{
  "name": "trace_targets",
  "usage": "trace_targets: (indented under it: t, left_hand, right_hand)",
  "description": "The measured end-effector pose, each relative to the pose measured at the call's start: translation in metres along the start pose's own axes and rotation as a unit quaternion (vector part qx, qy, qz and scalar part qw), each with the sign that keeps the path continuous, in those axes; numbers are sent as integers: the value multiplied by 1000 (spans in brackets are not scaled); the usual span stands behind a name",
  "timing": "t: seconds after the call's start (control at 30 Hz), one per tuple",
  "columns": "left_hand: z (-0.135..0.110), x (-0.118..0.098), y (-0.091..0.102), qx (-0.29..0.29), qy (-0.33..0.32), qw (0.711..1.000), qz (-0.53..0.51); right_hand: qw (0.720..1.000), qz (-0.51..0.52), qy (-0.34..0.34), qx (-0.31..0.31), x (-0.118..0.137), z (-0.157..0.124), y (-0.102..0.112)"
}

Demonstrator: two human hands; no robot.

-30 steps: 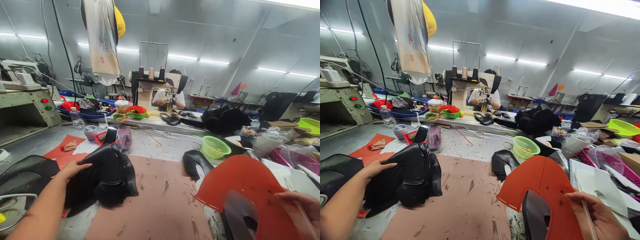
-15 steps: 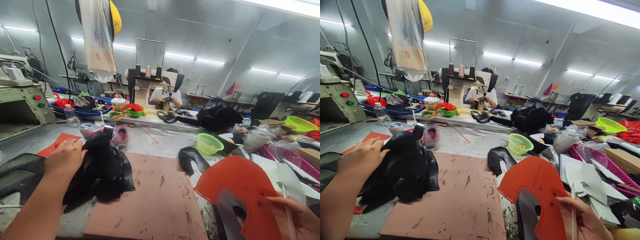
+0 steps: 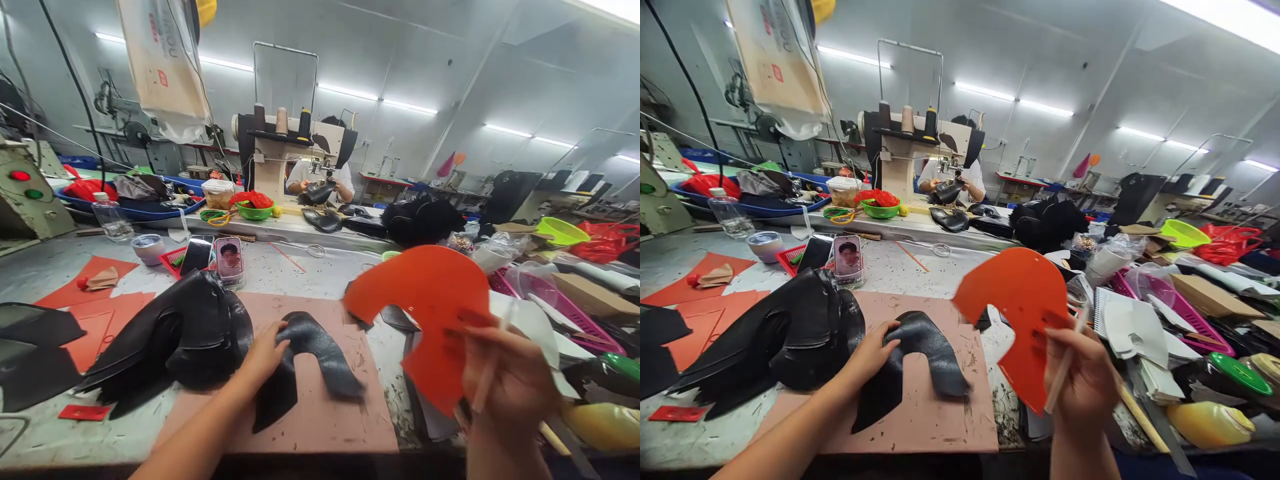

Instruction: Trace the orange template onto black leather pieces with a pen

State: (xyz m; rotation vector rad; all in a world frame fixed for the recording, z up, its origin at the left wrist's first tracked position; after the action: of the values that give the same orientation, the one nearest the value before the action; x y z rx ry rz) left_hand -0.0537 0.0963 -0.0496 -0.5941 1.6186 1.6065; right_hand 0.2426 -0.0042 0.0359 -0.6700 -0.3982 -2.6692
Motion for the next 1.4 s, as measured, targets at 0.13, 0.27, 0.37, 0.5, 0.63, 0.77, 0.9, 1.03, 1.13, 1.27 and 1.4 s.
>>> trace_targets:
  t: [0.13,0.27,0.37,0.5,0.63,0.77,0.9,1.03,1.13,1.27,1.4]
  left_hand:
    - [-11,-6,11,25,-12,975,220]
    - [-11,-7,45,-53,-62,944,318]
    - [-17,14,40,36,-166,947,273]
    - [-41,46,16,173,-224,928,241]
    - [-54,58,8,164,-217,935,229]
    - [-55,56,6,160,-214,939,214]
    - [-55,53,3,161,-212,940,212]
    - [-56,52,1,148,-213,943,207]
    - [-57,52,1,147,-213,944,207]
    - [-58,52,2,147,-217,944,199]
    - [-58,50,2,150,-217,941,211]
  right_hand:
    - [983,66,9,171,16,-10,-76]
    - [922,2,91,377,12,-66,-149]
    - [872,-92,136,461,4,-101,-172]
    - [876,-108,166,439,0,-102,-159]
    - [925,-75,168,332,0,-84,-119]
    - [944,-52,150,289,0,-83,-78]
    - [942,-61,157,292,2,-87,-50]
    - [943,-55,135,299,4,-88,-40]
    - [943,-24,116,310,9,-90,-42]
    - [936,30,80,342,22,-94,-51]
    - [909,92,35,405,38,-103,-60]
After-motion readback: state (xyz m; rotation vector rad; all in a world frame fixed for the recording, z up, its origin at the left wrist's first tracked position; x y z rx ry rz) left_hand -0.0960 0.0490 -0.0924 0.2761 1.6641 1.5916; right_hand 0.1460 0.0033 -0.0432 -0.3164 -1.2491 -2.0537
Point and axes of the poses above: each hand's wrist, its own z-axis towards the middle knuckle, its own y-axis out of the back of the hand, x = y × z, the point moved 2 cm from there along z, towards the middle knuckle, and after that the axes turned 9 degrees about -z, right-handed, at the moved point
